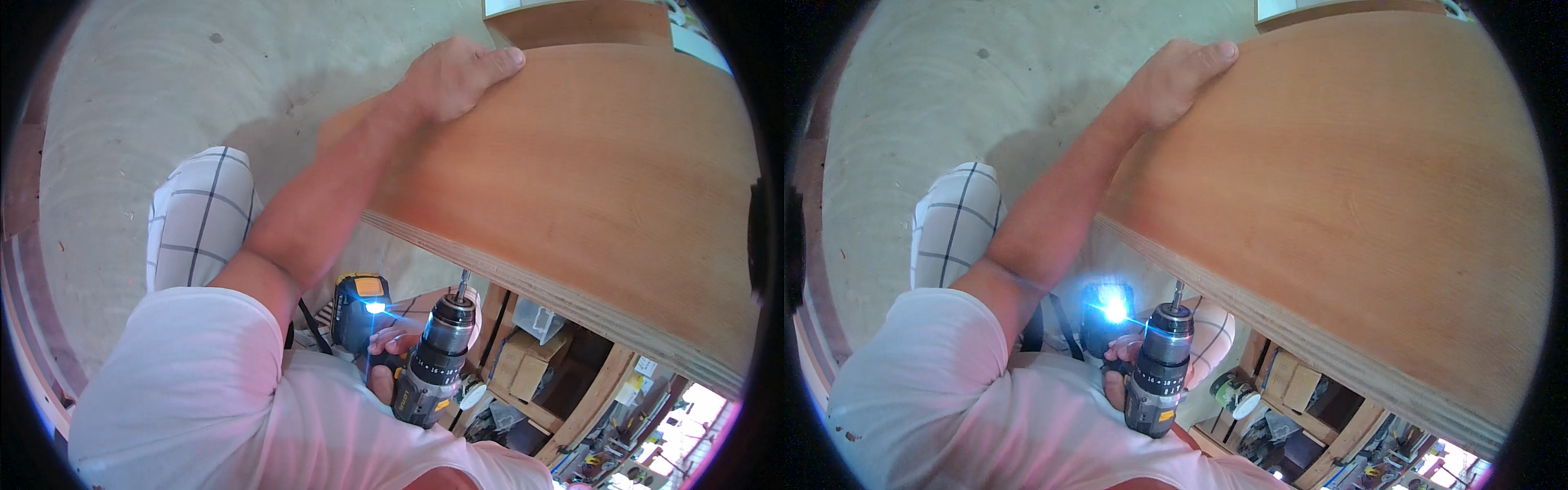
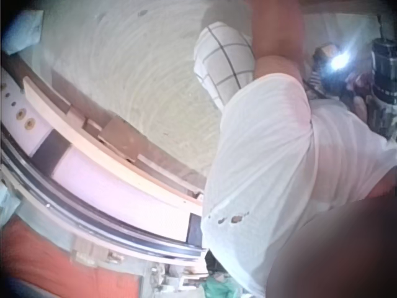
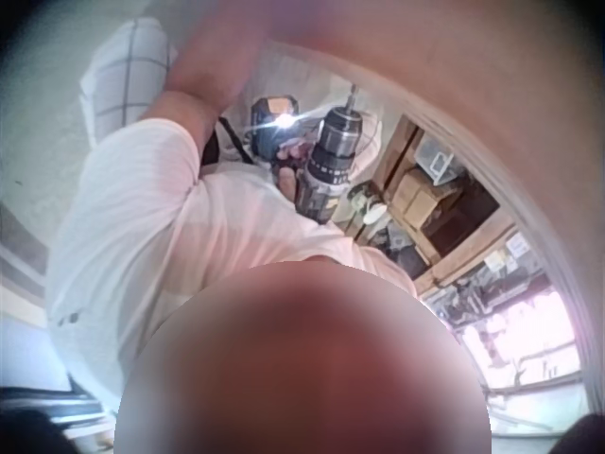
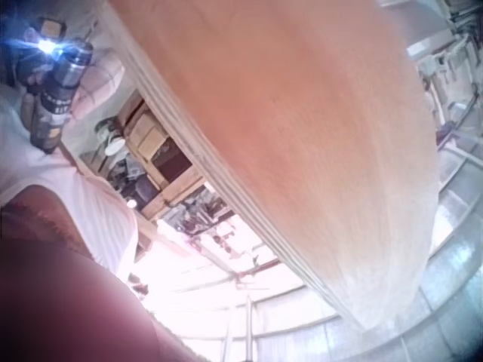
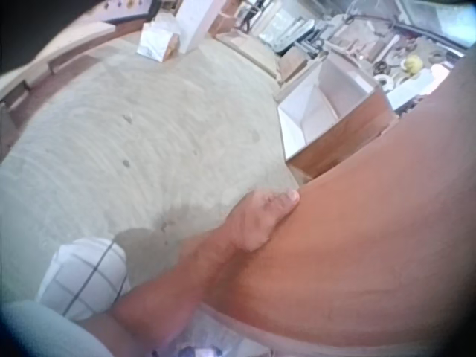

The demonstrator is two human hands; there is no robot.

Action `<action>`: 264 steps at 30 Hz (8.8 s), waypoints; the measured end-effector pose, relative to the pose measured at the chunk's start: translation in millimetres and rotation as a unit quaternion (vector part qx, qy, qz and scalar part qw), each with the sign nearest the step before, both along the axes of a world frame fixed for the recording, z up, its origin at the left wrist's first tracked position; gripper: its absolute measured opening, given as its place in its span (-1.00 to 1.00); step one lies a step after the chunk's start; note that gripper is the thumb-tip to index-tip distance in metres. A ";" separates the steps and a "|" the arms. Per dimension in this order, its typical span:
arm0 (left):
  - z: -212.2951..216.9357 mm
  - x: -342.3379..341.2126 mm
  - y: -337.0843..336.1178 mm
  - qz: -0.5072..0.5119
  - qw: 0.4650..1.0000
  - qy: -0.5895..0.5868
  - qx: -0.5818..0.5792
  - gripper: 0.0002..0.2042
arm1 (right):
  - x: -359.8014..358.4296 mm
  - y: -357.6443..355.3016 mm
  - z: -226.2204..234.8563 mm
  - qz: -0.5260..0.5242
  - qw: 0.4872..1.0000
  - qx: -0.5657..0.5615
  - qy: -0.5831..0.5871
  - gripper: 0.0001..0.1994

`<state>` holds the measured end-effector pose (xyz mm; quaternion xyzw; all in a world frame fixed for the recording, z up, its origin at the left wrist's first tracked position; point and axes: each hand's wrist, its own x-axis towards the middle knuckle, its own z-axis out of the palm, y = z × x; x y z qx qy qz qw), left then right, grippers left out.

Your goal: The person uses a cordless drill to drive screws into a large curved plywood panel, then picks up a smaller rectangular piece and attaches it to the panel. The person continues to fasten the pieces together with screws.

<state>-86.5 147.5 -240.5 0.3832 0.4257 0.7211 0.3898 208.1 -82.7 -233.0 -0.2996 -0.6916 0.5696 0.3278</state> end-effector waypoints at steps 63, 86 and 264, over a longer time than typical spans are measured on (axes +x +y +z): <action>-11.7 69.9 -177.8 0.006 0.950 0.309 -0.054 -0.37 | 365.0 24.3 -286.6 -0.850 0.518 -0.080 -0.047 -0.66; -38.0 95.6 -179.7 -0.015 0.969 -0.020 -0.245 -0.65 | 382.3 -5.0 -319.4 -0.791 0.579 -0.121 -0.158 -0.56; 613.4 -318.3 66.3 -0.413 0.902 -0.011 0.126 -0.83 | -44.6 -271.4 405.8 -0.422 0.740 -0.195 -0.485 -0.68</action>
